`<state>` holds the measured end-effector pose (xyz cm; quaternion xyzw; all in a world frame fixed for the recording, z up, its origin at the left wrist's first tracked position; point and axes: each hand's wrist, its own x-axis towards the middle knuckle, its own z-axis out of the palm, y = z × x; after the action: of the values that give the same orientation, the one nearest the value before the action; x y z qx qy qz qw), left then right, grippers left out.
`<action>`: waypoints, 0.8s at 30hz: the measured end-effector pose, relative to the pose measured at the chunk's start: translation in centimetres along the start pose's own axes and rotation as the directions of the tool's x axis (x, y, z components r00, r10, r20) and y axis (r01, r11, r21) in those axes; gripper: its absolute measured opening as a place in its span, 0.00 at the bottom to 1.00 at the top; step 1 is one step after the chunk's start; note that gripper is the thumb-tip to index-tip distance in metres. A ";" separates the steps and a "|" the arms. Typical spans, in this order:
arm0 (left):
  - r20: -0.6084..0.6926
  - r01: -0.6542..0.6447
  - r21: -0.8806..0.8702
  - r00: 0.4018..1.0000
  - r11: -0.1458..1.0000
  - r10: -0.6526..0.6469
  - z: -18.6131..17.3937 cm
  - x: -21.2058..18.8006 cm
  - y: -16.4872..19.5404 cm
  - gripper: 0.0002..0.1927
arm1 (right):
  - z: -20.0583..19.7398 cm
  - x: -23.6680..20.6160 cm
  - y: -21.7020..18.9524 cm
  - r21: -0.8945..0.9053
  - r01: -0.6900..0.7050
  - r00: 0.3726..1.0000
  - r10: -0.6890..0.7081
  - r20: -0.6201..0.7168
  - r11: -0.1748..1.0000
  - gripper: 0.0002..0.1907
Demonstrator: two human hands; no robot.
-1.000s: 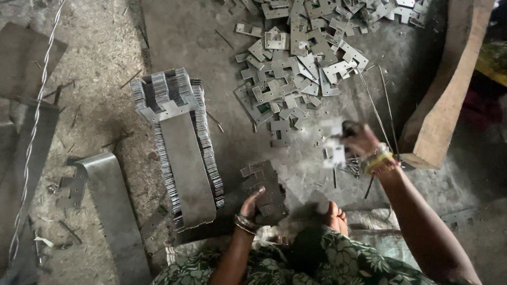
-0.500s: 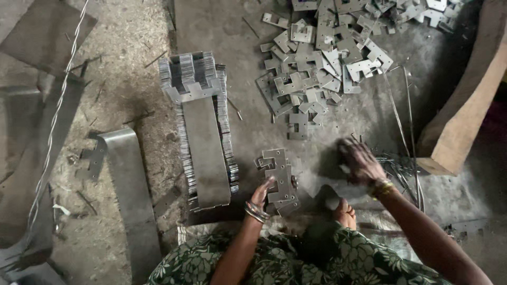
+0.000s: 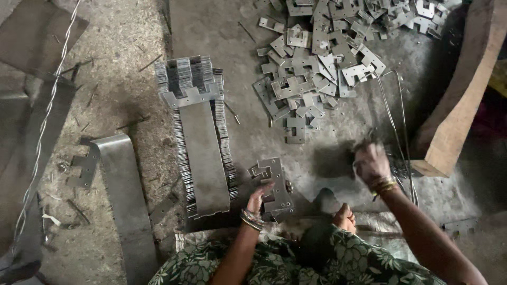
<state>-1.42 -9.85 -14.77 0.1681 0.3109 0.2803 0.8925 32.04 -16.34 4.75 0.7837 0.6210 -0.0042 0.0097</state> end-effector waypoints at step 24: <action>0.132 0.198 0.121 0.968 0.973 -0.214 -1.0 -1.4 -2.0 0.24 | -4.4 26.0 -10.9 -0.033 0.021 0.956 -0.011 0.292 0.999 0.53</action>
<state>-2.19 -12.16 -15.84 0.2022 0.2757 0.1561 0.9267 27.39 11.54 8.54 0.7693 0.6190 -0.1086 0.1152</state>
